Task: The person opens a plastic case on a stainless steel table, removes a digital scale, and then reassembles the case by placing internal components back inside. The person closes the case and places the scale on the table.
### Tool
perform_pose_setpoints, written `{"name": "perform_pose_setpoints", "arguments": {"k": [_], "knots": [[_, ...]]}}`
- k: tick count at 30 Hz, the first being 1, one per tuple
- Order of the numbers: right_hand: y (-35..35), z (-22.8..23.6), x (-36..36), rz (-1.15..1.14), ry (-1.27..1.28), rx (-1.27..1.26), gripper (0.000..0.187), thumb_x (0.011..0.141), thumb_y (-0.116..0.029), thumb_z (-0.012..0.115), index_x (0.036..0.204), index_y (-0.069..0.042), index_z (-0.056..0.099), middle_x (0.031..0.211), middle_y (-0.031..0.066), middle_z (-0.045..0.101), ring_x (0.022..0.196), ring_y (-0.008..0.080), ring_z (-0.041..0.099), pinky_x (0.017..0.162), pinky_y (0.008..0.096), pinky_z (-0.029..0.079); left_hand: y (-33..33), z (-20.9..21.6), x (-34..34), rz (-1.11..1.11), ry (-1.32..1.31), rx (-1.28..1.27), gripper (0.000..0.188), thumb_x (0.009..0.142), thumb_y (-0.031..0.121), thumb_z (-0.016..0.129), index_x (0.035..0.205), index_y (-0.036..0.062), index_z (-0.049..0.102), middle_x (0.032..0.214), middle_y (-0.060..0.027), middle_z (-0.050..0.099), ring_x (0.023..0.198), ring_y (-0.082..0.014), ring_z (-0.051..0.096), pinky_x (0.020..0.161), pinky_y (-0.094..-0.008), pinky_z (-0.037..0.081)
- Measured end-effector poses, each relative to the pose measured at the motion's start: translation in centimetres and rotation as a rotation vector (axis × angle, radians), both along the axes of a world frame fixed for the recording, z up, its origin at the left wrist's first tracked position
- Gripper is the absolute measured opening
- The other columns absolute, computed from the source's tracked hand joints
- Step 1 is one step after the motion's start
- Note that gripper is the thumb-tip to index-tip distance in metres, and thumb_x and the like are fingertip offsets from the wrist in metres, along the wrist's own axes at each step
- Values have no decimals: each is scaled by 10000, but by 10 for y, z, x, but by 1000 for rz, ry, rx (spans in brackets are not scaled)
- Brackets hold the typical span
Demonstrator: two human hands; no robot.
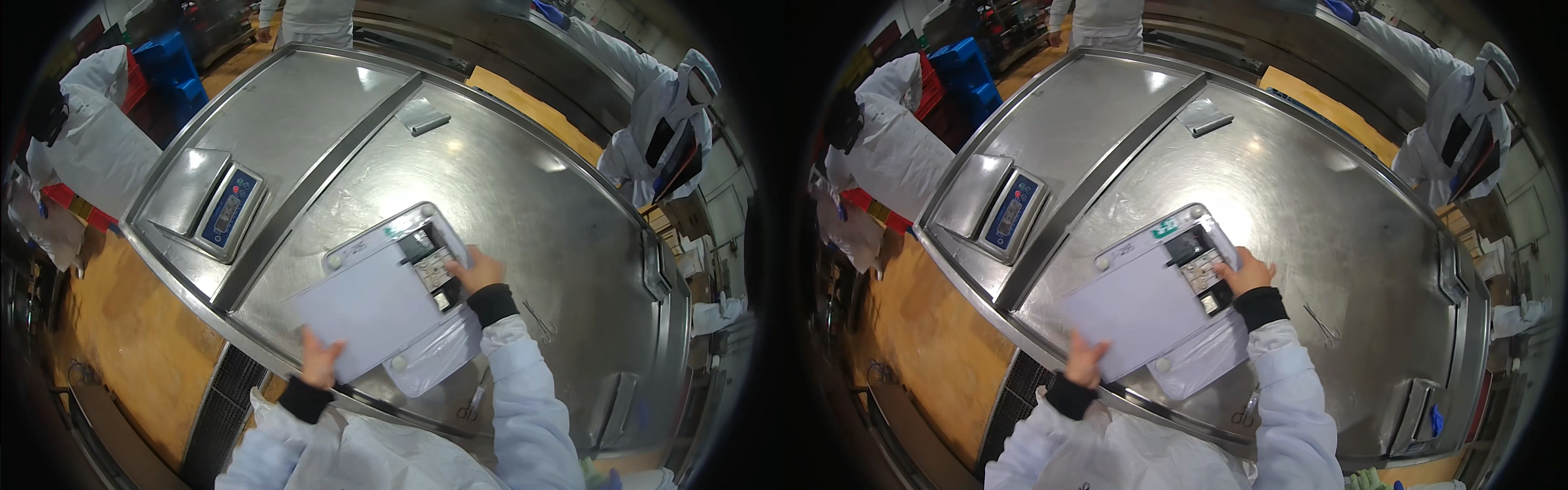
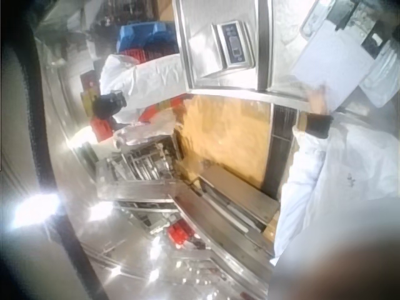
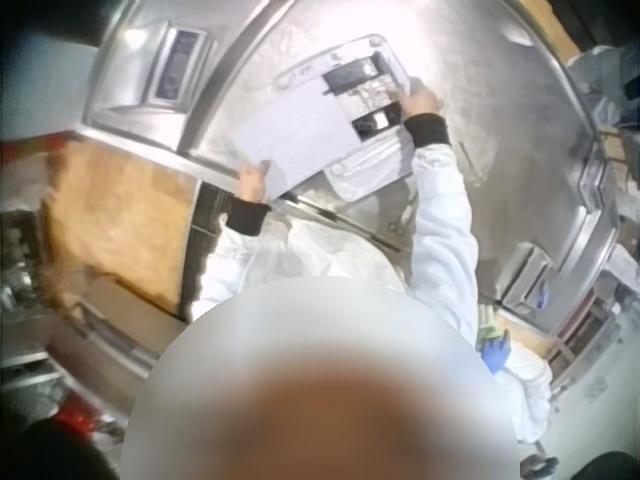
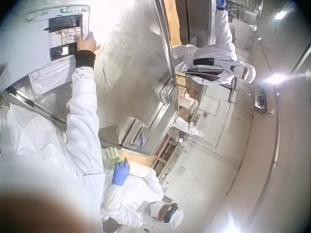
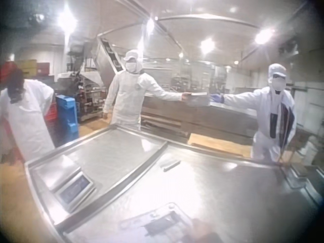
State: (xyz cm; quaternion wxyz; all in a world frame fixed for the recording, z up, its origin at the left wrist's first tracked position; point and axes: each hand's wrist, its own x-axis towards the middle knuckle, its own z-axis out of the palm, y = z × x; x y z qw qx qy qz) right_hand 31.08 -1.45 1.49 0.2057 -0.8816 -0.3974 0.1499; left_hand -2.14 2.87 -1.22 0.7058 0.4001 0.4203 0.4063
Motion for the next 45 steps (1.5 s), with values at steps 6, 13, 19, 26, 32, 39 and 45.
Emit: {"name": "perform_pose_setpoints", "arguments": {"k": [6,13,19,26,32,39,45], "knots": [[0,1,-23,33,48,-80,523,730,-444,574,1123,-106,504,1119,136,531,1094,262,464,957,582,146,-4,14,33,-79,-33,-145,539,729,-104,475,1214,28,280,1152,-127,419,1049,-224,434,914,-336,336],[-4,6,-27,24,-84,147,436,720,-329,615,1092,-120,531,1198,117,457,1185,262,347,955,579,138,12,17,3,-126,132,-161,286,787,11,507,1062,32,431,968,-75,519,886,-144,522,731,-264,443],[27,27,-57,73,-292,116,565,679,-365,641,1161,-120,478,1271,139,371,1227,323,252,947,609,108,26,-8,-8,-175,361,35,259,758,54,599,967,40,447,845,-31,539,714,-103,543,632,-221,460],[26,31,-34,28,212,-111,724,613,-480,694,1108,-13,447,972,156,595,922,305,562,935,593,177,26,28,-2,-227,144,-122,256,740,20,612,936,39,448,818,-45,559,712,-111,545,636,-224,453],[30,39,-43,-27,201,-116,713,566,-458,722,1069,-24,462,985,147,593,959,297,547,944,572,153,41,11,-11,-320,221,-34,242,704,16,656,829,45,451,809,-54,559,675,-94,531,597,-210,444],[28,33,-31,61,215,-86,810,545,-528,705,1095,3,436,938,186,589,889,305,572,803,334,415,52,-9,-1,-438,388,39,255,697,116,693,752,89,446,720,-14,529,614,-99,508,519,-217,449],[15,22,-13,1,439,35,704,608,-466,702,1089,-2,480,938,167,580,871,244,567,772,304,432,62,-4,17,-500,348,25,275,676,146,719,770,59,476,697,-21,544,620,-105,519,537,-225,442]]}}
